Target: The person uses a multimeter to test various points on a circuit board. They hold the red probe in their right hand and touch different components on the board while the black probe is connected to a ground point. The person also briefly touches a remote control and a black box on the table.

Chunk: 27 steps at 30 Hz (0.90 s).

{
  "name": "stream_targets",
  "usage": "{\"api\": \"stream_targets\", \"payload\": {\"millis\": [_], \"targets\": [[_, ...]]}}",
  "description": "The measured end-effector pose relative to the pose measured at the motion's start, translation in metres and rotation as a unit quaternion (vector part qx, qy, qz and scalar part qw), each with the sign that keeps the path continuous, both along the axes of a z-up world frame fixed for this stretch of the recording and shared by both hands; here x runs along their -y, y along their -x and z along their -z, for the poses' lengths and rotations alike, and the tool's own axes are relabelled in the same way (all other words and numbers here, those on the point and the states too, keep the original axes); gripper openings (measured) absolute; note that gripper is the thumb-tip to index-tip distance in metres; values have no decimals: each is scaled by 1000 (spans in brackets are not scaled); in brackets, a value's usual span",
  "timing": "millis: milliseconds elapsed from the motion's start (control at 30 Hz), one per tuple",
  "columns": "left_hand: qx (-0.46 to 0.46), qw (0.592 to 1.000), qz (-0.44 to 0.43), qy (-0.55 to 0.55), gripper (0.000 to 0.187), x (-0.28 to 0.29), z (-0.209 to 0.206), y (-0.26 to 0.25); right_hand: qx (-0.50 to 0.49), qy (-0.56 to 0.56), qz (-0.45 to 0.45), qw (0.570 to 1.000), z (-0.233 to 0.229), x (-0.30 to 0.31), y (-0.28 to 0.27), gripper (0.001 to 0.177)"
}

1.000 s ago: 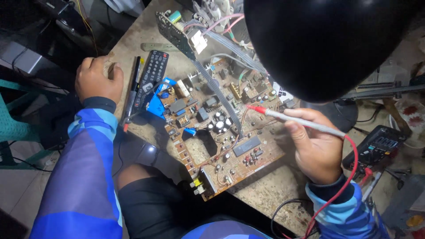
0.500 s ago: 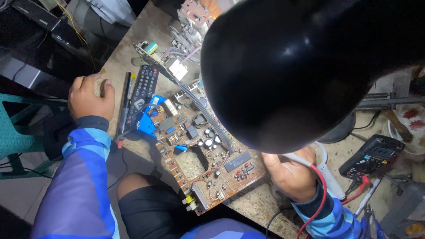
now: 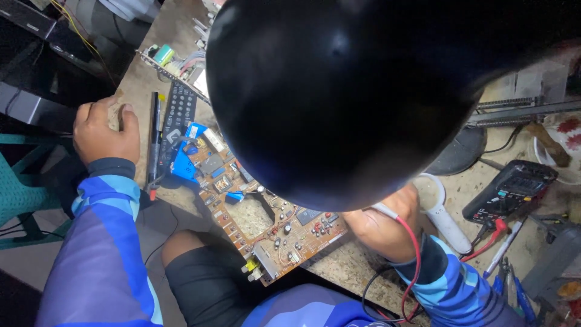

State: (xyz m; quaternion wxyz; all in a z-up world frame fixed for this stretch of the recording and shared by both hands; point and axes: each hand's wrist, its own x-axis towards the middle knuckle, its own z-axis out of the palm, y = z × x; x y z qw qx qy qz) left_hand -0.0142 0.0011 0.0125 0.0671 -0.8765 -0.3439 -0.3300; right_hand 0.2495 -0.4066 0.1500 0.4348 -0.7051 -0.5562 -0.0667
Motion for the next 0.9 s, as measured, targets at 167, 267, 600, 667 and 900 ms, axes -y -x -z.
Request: {"api": "stream_targets", "payload": {"millis": [167,267,600,667,900], "targets": [[-7,1000,-10,10,28,2,-2,0,-4,-27,18,999,5,-1,3,46],[1,1000,0,5,26,1,0,0,0,-16,17,1000,4,0,2,37],[-1,1000,-4,-4,25,-1,2,1,9,-25,31,999,11,3,2,40],[1,1000,2,-11,25,-2,3,1,1,-24,31,999,6,2,2,37],[3,1000,1,-7,25,0,0,0,10,11,-9,1000,-2,0,3,37]]}}
